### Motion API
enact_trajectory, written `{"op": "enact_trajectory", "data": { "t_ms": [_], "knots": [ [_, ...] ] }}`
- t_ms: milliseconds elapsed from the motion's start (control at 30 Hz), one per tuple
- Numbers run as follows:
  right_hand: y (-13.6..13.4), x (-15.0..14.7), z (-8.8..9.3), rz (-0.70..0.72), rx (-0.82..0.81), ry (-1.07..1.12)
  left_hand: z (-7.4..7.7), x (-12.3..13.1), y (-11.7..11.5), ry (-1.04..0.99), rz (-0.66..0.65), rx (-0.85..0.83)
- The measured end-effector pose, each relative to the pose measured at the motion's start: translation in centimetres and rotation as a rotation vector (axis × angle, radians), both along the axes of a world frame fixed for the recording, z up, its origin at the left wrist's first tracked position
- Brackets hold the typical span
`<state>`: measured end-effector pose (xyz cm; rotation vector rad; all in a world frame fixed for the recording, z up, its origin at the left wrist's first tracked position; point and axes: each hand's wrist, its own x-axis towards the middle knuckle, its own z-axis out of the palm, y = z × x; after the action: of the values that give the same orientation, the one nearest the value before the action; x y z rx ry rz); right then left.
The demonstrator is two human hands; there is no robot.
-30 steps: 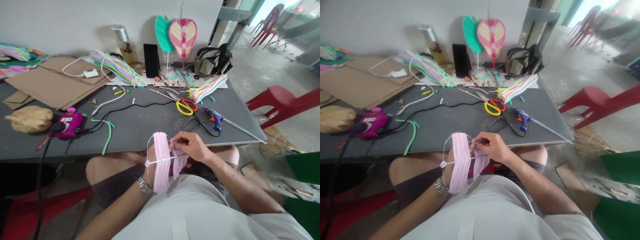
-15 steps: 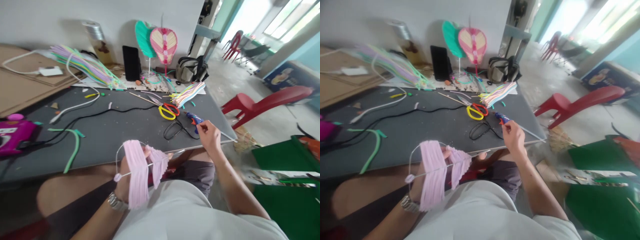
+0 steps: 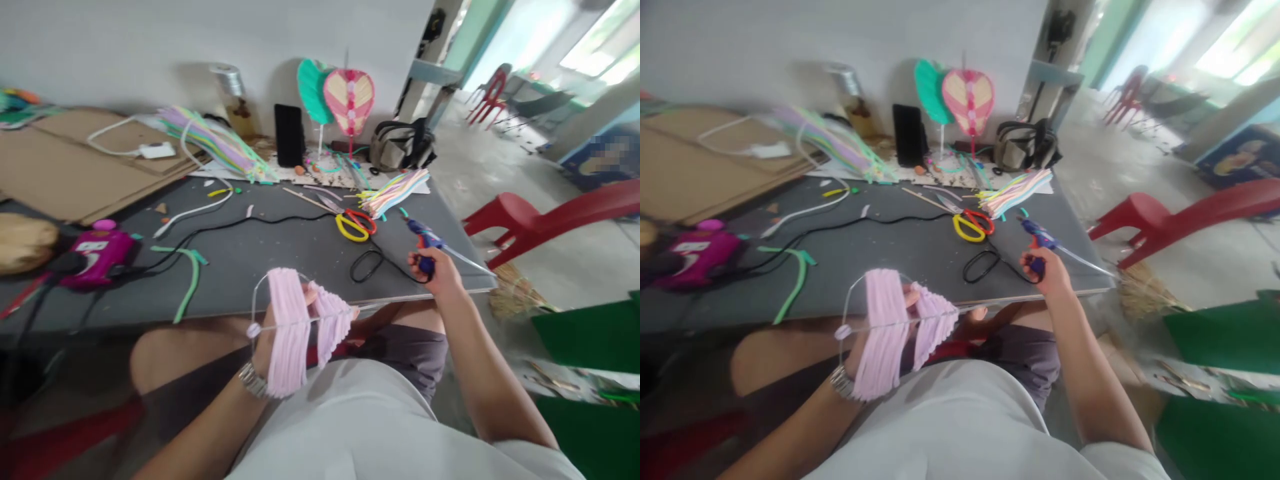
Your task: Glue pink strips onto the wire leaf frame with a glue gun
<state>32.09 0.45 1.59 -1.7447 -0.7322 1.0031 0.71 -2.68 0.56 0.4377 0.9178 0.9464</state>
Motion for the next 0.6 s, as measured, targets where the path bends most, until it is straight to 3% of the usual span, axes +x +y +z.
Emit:
{"op": "enact_trajectory", "data": {
  "t_ms": [67,167,333,467,600],
  "knots": [
    [-1.4,-1.5,0.1,0.027,0.069,0.056,-0.1,0.3,-0.1,-0.092,-0.009,0.013],
    [-3.8,-4.4,0.0,0.097,0.217,0.033,-0.6,0.4,-0.2,-0.059,-0.012,0.036],
    [-6.8,-8.2,-0.8,0.423,0.085,-0.059,-1.7,0.3,-0.1,-0.030,-0.023,0.110],
    [-7.2,-8.8,-1.6,0.575,0.075,-0.192,-1.9,0.4,0.1,-0.069,-0.021,0.136],
    [-7.2,-8.7,-0.8,0.672,0.132,-0.473,-1.9,0.3,0.2,-0.034,-0.015,0.135]
  ]
}}
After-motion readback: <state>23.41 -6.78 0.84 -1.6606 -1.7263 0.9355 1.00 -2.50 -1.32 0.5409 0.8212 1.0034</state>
